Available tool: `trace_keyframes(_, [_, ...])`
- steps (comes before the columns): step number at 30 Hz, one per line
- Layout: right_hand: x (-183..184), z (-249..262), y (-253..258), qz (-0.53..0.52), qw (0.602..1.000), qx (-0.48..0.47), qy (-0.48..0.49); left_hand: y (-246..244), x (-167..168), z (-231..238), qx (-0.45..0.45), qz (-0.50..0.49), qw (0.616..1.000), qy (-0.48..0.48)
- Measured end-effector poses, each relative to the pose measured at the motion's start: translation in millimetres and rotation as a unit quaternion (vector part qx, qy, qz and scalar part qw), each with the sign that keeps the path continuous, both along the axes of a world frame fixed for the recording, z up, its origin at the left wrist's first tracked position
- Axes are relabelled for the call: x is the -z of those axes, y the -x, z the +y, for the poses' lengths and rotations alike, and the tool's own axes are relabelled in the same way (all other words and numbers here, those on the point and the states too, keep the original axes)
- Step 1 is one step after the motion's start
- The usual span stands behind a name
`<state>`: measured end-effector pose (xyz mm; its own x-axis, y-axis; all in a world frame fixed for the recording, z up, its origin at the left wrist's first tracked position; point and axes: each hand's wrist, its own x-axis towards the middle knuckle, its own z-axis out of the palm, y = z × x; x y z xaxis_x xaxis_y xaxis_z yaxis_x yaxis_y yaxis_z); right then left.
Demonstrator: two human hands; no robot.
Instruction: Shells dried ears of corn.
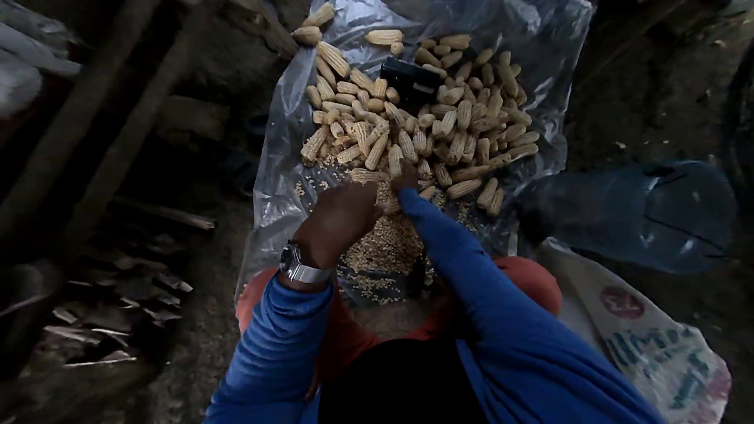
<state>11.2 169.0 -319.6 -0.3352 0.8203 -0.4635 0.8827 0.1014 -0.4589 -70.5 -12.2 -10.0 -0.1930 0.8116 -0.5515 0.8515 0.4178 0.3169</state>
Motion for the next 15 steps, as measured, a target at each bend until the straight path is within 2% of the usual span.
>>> trace_keyframes(4, [0, 5, -12, -0.011, 0.999, 0.009, -0.030, -6, 3, -5, 0.003, 0.016, 0.999, -0.046])
trace_keyframes(7, [6, 19, -11, -0.074, 0.997, -0.008, 0.010, -9, 2, -7, 0.003, 0.027, 0.999, -0.043])
trace_keyframes(9, [10, 29, -9, -0.078, 0.996, -0.022, 0.032, -11, 1, -11, 0.000, 0.033, 0.998, -0.057])
trace_keyframes(13, [15, 40, -12, -0.047, 0.997, -0.029, 0.057, -13, -4, -7, 0.005, 0.021, 1.000, -0.016])
trace_keyframes(15, [13, 42, -16, -0.065, 0.994, -0.073, 0.046, -13, -4, -7, 0.005, 0.019, 1.000, -0.006])
